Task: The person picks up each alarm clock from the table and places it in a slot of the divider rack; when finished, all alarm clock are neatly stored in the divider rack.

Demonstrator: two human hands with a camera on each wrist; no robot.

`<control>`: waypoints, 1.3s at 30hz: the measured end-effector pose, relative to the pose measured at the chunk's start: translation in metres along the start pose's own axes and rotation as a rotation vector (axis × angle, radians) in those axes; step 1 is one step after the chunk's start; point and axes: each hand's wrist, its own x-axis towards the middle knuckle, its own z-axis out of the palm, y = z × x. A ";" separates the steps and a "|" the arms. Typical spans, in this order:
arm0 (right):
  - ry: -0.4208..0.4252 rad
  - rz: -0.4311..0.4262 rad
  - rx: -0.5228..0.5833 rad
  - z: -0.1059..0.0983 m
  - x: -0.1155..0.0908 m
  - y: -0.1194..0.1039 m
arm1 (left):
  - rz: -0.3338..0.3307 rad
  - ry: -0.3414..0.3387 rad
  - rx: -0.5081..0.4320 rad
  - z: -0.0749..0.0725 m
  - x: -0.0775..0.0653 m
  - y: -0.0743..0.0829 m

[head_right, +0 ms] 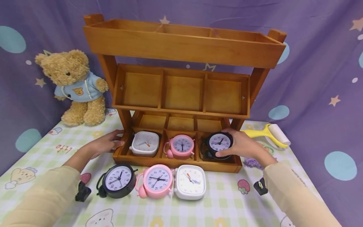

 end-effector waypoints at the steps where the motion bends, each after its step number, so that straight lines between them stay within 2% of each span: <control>1: -0.004 -0.003 0.004 0.002 0.002 0.000 | -0.001 -0.001 -0.001 0.000 0.000 0.000; 8: -0.039 -0.036 0.014 0.012 0.014 0.003 | 0.003 -0.012 -0.006 -0.001 0.000 -0.001; 17: -0.067 -0.029 -0.023 0.019 0.020 0.007 | 0.000 -0.016 -0.012 0.001 -0.001 -0.001; 29: -0.159 -0.036 -0.157 0.018 0.023 0.004 | 0.008 -0.011 -0.003 0.000 0.001 -0.001; 34: -0.160 -0.074 -0.152 0.013 0.023 0.001 | 0.009 -0.010 -0.006 0.001 0.001 0.000; 39: -0.123 -0.107 -0.120 0.004 0.019 -0.004 | 0.007 -0.009 -0.007 0.000 -0.001 0.000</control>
